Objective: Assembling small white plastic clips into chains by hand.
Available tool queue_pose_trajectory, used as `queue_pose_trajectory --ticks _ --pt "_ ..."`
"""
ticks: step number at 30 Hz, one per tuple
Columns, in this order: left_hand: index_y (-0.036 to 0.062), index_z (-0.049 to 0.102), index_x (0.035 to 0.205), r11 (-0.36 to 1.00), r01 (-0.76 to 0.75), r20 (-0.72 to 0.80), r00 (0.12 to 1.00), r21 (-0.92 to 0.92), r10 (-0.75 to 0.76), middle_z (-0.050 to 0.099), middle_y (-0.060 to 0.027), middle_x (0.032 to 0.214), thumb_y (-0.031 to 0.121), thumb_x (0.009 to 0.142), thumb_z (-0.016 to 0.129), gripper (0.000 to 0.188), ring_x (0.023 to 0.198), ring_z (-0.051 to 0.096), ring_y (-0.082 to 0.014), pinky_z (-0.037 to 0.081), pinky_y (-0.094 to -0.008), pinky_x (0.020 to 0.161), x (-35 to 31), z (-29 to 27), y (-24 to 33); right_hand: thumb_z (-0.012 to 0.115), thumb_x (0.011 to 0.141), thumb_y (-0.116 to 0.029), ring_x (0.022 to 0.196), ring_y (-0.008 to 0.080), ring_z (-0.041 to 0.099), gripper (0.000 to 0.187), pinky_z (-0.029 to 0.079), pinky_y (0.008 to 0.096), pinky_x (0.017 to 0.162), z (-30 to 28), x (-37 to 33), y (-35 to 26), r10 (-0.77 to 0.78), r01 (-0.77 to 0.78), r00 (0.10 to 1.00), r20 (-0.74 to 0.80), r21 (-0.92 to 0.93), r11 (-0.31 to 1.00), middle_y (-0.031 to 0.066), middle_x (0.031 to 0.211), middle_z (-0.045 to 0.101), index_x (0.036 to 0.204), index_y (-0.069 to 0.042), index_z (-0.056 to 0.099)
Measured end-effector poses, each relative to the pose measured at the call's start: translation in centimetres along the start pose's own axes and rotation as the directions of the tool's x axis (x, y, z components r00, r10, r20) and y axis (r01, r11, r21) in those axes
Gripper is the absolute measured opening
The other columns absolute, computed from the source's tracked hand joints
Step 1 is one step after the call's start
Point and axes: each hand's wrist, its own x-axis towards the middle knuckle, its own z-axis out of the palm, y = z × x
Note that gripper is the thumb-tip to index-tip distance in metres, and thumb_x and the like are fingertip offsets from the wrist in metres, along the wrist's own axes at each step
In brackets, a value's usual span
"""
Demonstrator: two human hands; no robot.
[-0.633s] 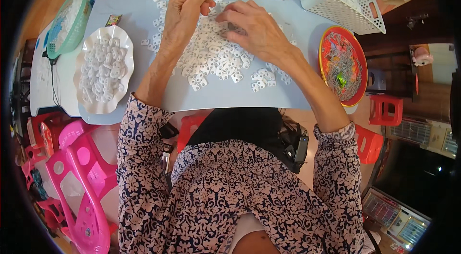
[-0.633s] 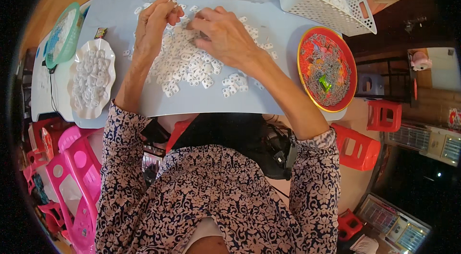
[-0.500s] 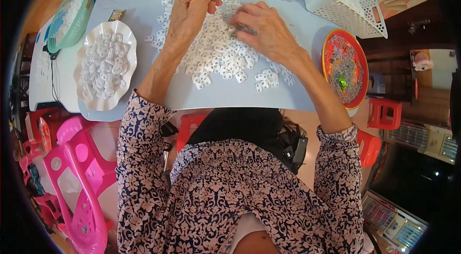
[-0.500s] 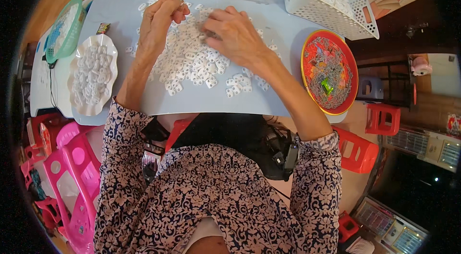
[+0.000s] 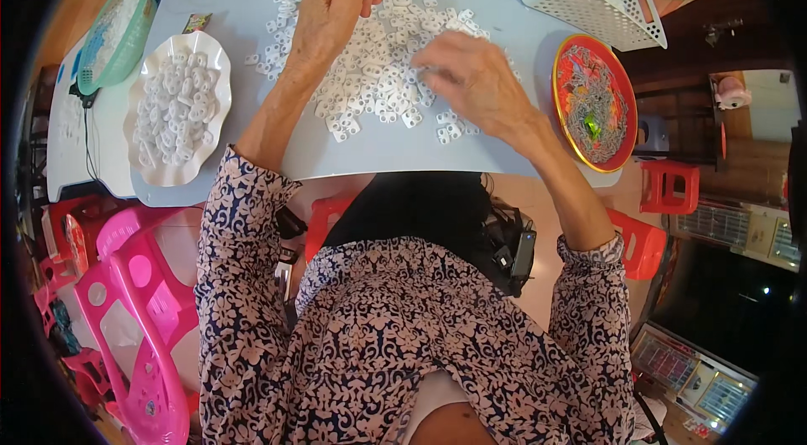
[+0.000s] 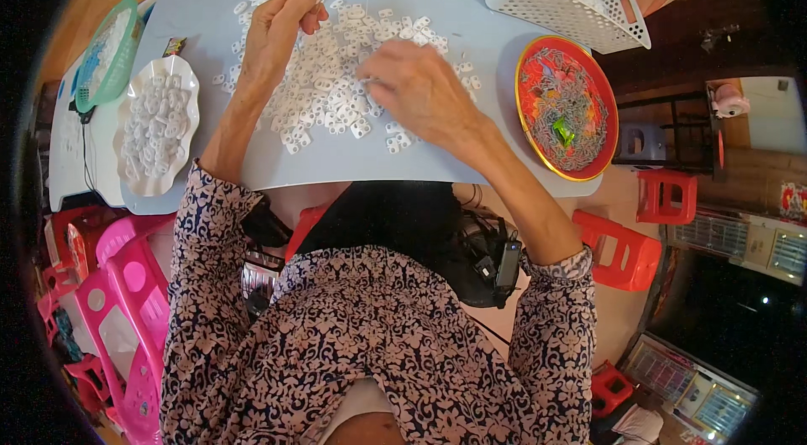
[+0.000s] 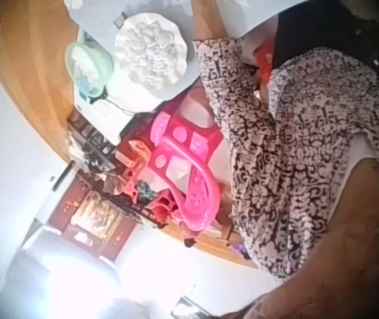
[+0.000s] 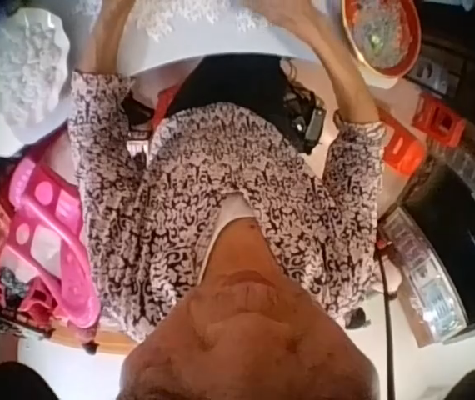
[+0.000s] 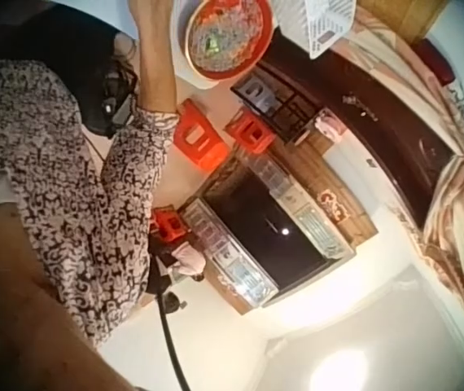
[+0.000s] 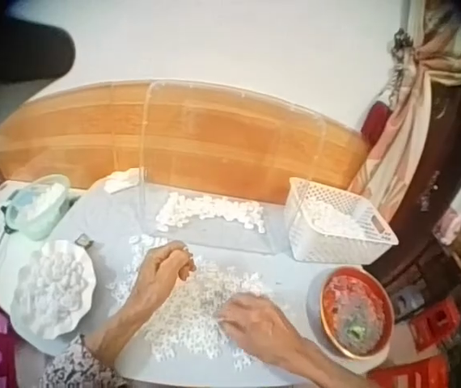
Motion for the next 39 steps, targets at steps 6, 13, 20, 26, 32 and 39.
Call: queue_pose_trajectory --ticks 6,13,20,26,32,39 --pt "0.0026 0.054 0.068 1.000 0.000 0.013 1.000 0.011 0.000 0.048 0.0008 0.060 0.021 0.085 0.051 0.025 0.061 0.046 -0.0074 0.036 -0.0238 0.055 -0.2 0.2 0.8 0.063 0.076 -0.003 0.069 0.0265 0.061 0.010 0.050 0.0336 0.062 0.0 -0.5 -0.5 0.086 -0.086 0.995 -0.058 -0.008 0.996 0.0110 0.080 0.062 0.087 -0.002 0.064" --pt "0.0019 0.052 0.069 0.997 -0.023 0.028 0.999 0.070 0.022 0.047 0.0011 0.061 0.023 0.086 0.048 0.028 0.061 0.045 -0.0080 0.038 -0.0250 0.057 -0.2 0.8 0.0 0.063 0.078 -0.004 0.067 0.0280 0.064 0.008 0.050 0.0347 0.060 -0.8 -3.4 -1.2 0.172 -0.177 0.974 -0.147 -0.024 0.984 0.0123 0.077 0.065 0.085 -0.003 0.065" --pt "0.0025 0.055 0.073 0.983 0.010 0.093 0.995 0.182 -0.027 0.052 0.0005 0.067 0.024 0.088 0.049 0.027 0.065 0.045 -0.0069 0.037 -0.0235 0.059 -0.4 -0.1 -1.2 0.063 0.079 -0.003 0.065 0.0239 0.062 0.007 0.048 0.0325 0.059 -4.2 -7.1 1.7 0.208 -0.242 0.939 -0.273 -0.095 0.966 0.0120 0.078 0.065 0.086 -0.001 0.064" --pt "0.0025 0.055 0.074 0.978 0.017 0.148 0.988 0.207 -0.049 0.045 0.0020 0.064 0.021 0.089 0.049 0.024 0.062 0.039 -0.0063 0.030 -0.0223 0.056 -0.8 0.1 -0.9 0.062 0.082 -0.007 0.069 0.0217 0.063 0.013 0.050 0.0306 0.064 -10.0 -12.1 8.6 0.356 -0.456 0.854 -0.379 -0.214 0.864 0.0112 0.079 0.066 0.093 -0.003 0.065" --pt "0.0035 0.056 0.074 0.974 0.048 0.143 0.986 0.220 -0.081 0.043 0.0026 0.064 0.021 0.090 0.048 0.025 0.062 0.038 -0.0060 0.030 -0.0216 0.057 -1.7 0.4 -0.4 0.060 0.082 0.000 0.073 0.0197 0.064 0.015 0.050 0.0303 0.065 -10.7 -12.7 12.0 0.296 -0.350 0.927 -0.229 -0.254 0.901 0.0117 0.089 0.065 0.096 -0.002 0.064" --pt "0.0029 0.055 0.073 0.971 0.038 0.146 0.987 0.234 -0.074 0.043 0.0023 0.063 0.021 0.090 0.048 0.025 0.062 0.038 -0.0059 0.031 -0.0217 0.057 -1.6 0.5 -0.1 0.064 0.080 -0.002 0.067 0.0175 0.060 0.011 0.049 0.0289 0.063 -12.0 -12.9 12.2 0.501 -0.546 0.835 -0.229 -0.236 0.804 0.0090 0.081 0.064 0.090 -0.002 0.064"
